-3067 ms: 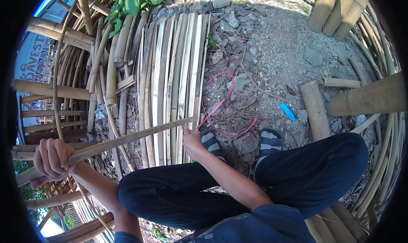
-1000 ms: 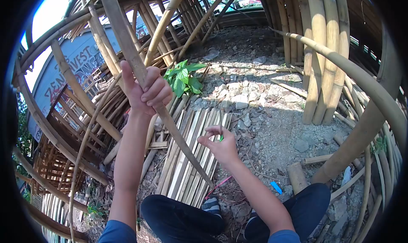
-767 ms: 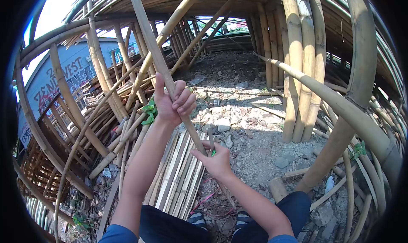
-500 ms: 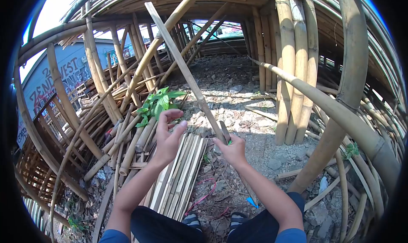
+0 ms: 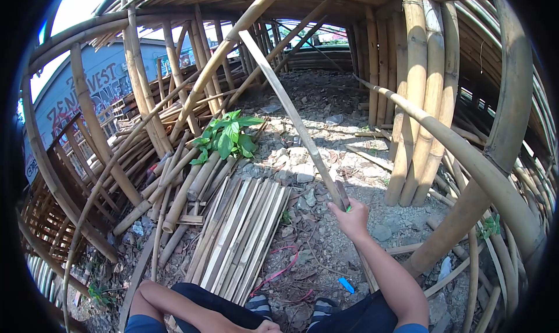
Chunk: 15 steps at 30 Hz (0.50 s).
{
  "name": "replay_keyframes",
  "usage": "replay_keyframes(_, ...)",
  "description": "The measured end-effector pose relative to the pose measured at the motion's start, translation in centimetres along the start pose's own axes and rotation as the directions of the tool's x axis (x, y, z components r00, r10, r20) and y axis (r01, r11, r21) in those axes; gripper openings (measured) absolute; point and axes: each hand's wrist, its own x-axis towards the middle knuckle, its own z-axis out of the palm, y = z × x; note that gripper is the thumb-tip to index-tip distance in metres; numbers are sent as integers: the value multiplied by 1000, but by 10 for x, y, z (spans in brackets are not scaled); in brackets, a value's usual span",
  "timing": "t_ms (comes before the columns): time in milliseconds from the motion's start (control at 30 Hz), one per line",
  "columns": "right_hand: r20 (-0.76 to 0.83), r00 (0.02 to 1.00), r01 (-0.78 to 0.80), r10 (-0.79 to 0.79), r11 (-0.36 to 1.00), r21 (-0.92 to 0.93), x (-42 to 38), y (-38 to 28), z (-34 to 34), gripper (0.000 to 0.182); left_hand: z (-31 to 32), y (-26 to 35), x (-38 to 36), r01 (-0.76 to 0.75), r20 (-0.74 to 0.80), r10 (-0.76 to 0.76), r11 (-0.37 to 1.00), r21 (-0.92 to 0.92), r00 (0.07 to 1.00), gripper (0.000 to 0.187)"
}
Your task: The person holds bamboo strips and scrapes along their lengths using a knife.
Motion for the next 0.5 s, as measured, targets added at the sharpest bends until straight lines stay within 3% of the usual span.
replay_keyframes(33,-11,1000,5,-5,1000,-1,-1,6,0,29,0,-3,0,-17,-60,20,999,41,998,9)
replay_keyframes(67,-21,1000,6,-6,1000,1,-2,12,2,30,2,-7,1,-64,-323,19,990,-129,946,9)
replay_keyframes(100,-5,1000,-11,11,1000,-1,-3,15,4,30,5,-11,3,-148,-561,-36,949,-279,827,13)
replay_keyframes(133,-20,1000,-21,21,1000,-16,-4,15,4,30,8,-10,10,-188,-789,-109,943,-275,604,17)
replay_keyframes(167,-13,999,-44,43,998,-38,-9,16,5,31,6,-11,4,-232,-837,-176,913,-336,519,15)
replay_keyframes(200,-9,997,-74,74,995,-68,-12,16,8,30,0,-23,-2,-269,-855,27,954,-133,517,9)
replay_keyframes(233,-9,999,-44,44,997,-69,-15,21,13,31,2,-7,15,-244,-955,-137,948,-203,264,12)
replay_keyframes(267,24,997,-75,77,995,-62,-18,30,17,32,-12,-10,15,-359,-973,-101,917,-172,207,21)
replay_keyframes(333,55,996,-58,68,984,-169,-21,32,14,36,-42,-9,4,-298,-907,124,955,-2,402,10)
replay_keyframes(367,49,996,-62,72,981,-183,-23,32,14,36,-42,-15,-5,-311,-907,124,950,-9,403,10)
replay_keyframes(433,52,993,-87,107,954,-287,-24,29,12,37,-37,-37,-23,-9,-629,-100,986,-168,771,4)
replay_keyframes(500,34,994,-93,107,954,-284,-22,30,12,36,-7,-41,-21,-57,-303,-54,936,-348,951,8)
